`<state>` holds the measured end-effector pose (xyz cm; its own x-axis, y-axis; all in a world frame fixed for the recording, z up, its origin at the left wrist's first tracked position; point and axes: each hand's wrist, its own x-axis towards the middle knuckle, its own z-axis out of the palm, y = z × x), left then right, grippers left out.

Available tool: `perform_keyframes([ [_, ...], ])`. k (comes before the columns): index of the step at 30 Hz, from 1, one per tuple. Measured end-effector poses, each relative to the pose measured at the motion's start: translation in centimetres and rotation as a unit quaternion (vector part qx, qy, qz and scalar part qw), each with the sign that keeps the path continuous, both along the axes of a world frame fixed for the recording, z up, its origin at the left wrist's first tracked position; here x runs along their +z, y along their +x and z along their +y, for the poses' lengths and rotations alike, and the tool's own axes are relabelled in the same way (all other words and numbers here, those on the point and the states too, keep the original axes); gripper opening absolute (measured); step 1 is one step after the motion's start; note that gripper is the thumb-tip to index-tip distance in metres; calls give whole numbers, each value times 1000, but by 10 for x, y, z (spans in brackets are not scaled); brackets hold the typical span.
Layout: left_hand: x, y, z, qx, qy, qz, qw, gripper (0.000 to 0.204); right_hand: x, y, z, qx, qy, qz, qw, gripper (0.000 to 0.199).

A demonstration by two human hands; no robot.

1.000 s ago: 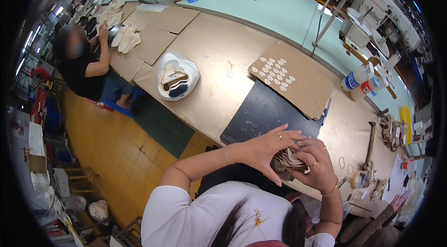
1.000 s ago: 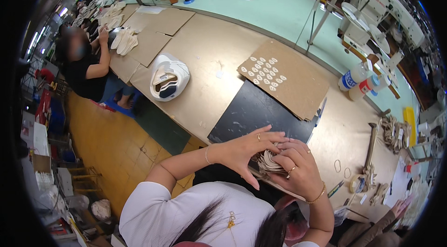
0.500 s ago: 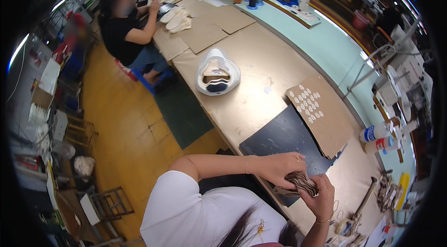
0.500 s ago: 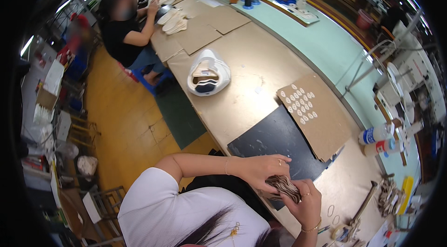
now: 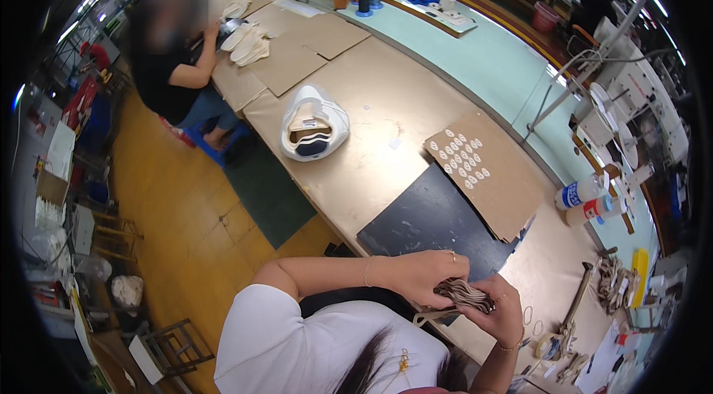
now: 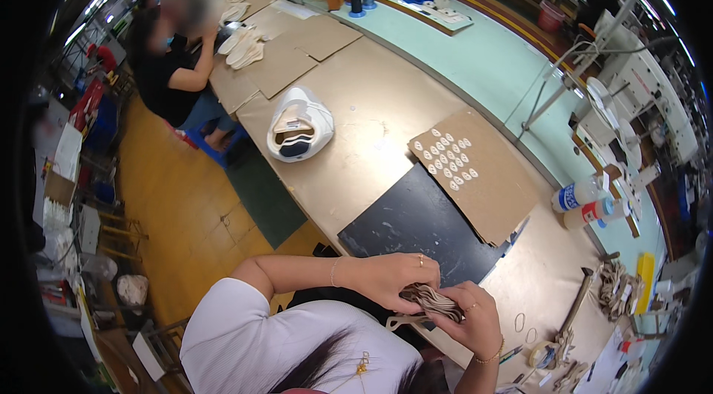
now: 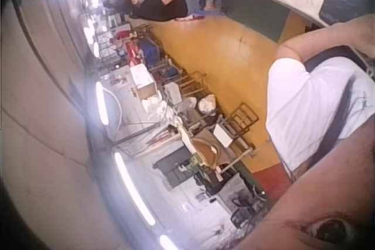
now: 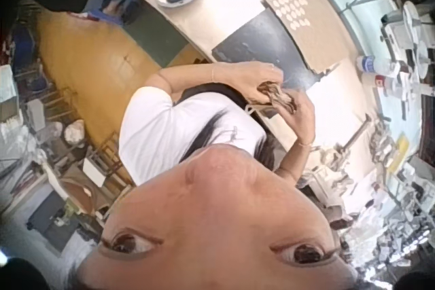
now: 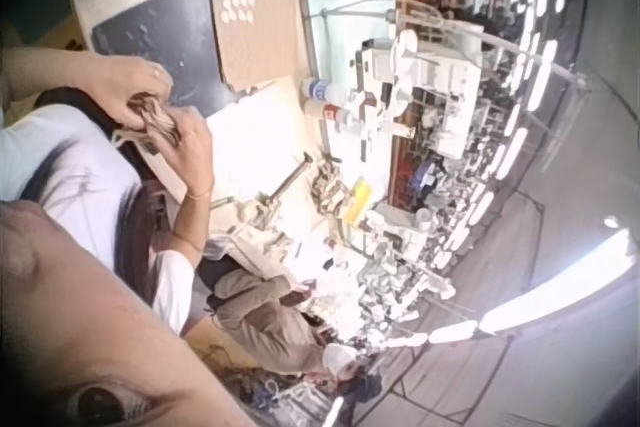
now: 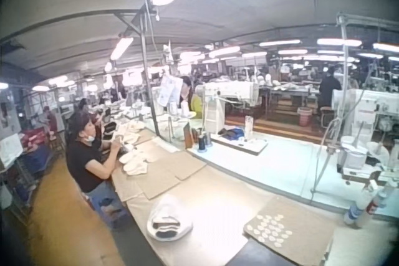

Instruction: The person walks to a workstation in a textile factory and sits down. She then uses a rotary cutter and a template to cut circular shapes from beige fabric pieces, placing the cutouts on a cardboard sheet.

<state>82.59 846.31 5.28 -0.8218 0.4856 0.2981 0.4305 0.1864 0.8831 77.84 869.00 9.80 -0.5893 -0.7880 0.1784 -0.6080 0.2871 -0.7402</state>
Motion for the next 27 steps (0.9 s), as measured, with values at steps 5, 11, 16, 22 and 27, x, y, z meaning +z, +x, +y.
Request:
perform_keyframes([
  [5,-5,1,1,4,-26,-22,999,39,2,-3,1,4,9,14,1000,38],
  [11,-2,-1,12,36,-14,-30,999,50,-4,-5,2,-11,10,78,997,40],
  [16,-13,-2,14,49,15,-95,994,51,-9,-7,1,-29,18,51,998,44],
  [22,-17,-10,16,25,44,-91,995,48,-20,-7,11,-40,8,11,999,45],
  [27,-24,-16,8,61,22,-53,996,46,-28,-9,3,-41,3,16,999,41],
])
